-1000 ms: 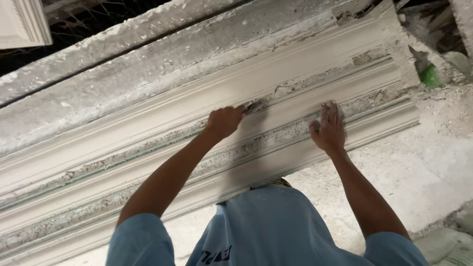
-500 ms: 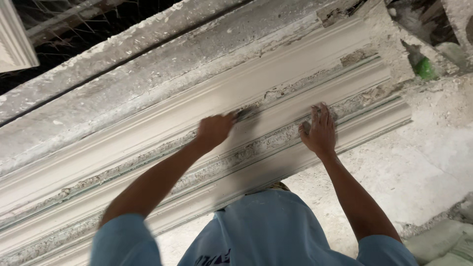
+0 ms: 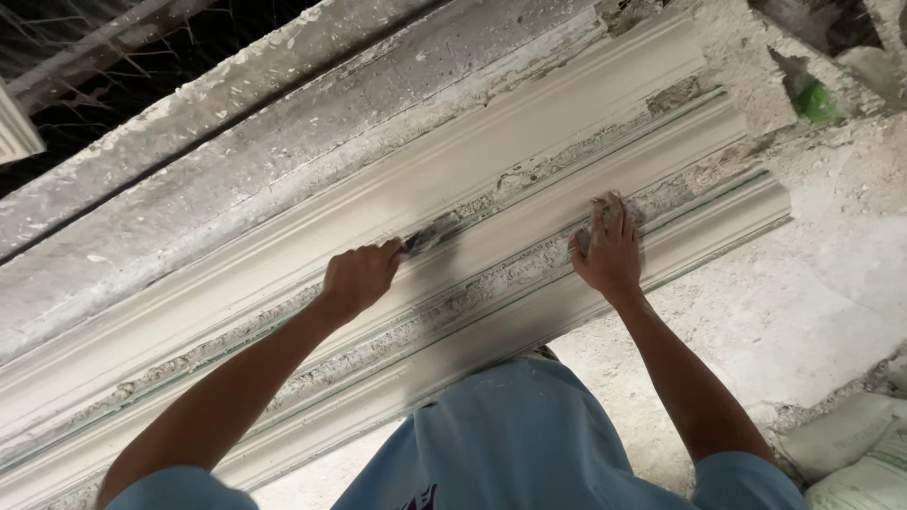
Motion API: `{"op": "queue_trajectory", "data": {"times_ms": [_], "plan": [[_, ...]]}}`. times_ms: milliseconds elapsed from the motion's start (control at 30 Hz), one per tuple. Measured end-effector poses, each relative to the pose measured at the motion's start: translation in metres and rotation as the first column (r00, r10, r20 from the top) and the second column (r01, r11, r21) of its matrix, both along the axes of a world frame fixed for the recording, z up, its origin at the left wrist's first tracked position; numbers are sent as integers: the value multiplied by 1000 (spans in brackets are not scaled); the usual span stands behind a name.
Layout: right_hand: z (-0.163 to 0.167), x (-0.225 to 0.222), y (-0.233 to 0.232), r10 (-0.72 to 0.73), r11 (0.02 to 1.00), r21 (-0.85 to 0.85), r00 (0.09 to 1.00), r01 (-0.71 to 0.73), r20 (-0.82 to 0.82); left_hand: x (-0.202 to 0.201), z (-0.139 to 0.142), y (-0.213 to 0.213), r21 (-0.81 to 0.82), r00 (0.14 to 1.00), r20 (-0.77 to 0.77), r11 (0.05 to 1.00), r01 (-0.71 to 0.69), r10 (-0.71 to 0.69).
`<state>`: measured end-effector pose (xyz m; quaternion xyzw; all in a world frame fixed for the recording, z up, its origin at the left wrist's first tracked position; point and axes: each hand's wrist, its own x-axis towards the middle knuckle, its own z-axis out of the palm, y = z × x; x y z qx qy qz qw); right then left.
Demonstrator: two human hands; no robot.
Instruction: The person uses a small scraper to remove dried plaster residue from the grooved surface of decorative cornice molding pieces, working along the flutes of each piece and moving between several moldings laid on the workshop floor.
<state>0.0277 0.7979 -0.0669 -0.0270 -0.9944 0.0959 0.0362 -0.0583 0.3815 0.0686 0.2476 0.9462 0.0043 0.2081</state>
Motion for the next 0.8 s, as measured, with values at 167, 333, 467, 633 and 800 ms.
{"op": "queue_trajectory", "data": {"times_ms": [167, 333, 467, 633, 800], "plan": [[1, -2, -3, 14, 999, -37, 1000, -13, 11, -37, -43, 122, 2, 988, -4, 988, 157, -157], [5, -4, 15, 47, 999, -22, 997, -46, 57, -45, -70, 125, 177, 964, -147, 953, 247, -222], [13, -8, 66, 80, 997, -17, 996, -81, -40, -33, -49, 57, 88, 987, 0, 983, 160, -161], [9, -8, 85, -5, 999, 32, 995, 8, -98, -13, -12, -11, -36, 992, 129, 999, -9, 14], [9, -11, 84, -25, 998, -61, 999, 23, -32, -33, -17, 37, 84, 996, 75, 996, 33, -40]]}}
